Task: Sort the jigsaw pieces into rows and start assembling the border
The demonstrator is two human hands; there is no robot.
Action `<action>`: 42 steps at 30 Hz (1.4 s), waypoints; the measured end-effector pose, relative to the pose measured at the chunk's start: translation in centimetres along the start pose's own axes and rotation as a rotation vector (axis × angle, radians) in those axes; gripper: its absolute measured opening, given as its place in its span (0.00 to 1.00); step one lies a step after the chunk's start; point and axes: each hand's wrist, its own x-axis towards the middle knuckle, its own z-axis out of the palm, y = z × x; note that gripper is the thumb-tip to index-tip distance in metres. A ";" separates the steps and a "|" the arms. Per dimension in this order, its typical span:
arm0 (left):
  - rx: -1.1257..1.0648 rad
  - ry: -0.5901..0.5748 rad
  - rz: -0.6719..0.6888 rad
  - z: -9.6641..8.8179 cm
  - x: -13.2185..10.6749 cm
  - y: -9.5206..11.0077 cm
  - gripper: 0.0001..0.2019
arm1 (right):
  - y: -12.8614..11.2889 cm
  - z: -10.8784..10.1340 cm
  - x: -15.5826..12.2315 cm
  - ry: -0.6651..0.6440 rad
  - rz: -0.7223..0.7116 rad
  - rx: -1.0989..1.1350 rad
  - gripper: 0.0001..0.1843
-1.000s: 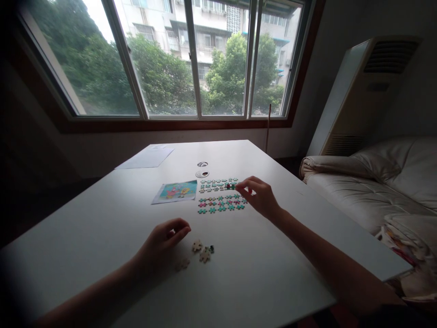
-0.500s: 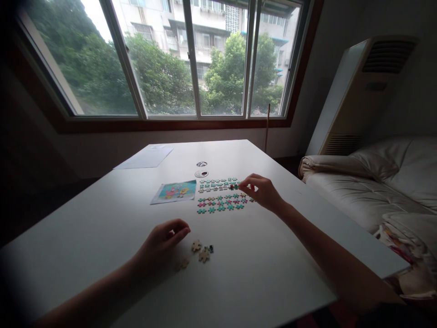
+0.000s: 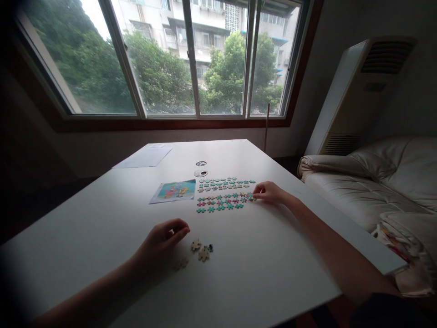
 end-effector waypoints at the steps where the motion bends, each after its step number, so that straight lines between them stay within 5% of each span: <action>1: 0.002 0.000 0.000 0.0 0.0 0.0 0.11 | 0.0 0.1 0.0 -0.018 0.005 0.006 0.20; 19: -0.003 -0.021 0.002 0.2 0.1 -0.2 0.11 | -0.6 -0.5 -0.4 -0.265 -0.027 0.123 0.19; 32: -0.004 -0.025 0.008 0.1 0.1 -0.2 0.10 | 1.4 -0.9 0.0 -0.079 0.014 -0.021 0.21; 42: 0.003 -0.019 0.005 0.1 0.2 -0.1 0.10 | -1.1 0.0 -0.3 -0.251 -0.058 0.005 0.20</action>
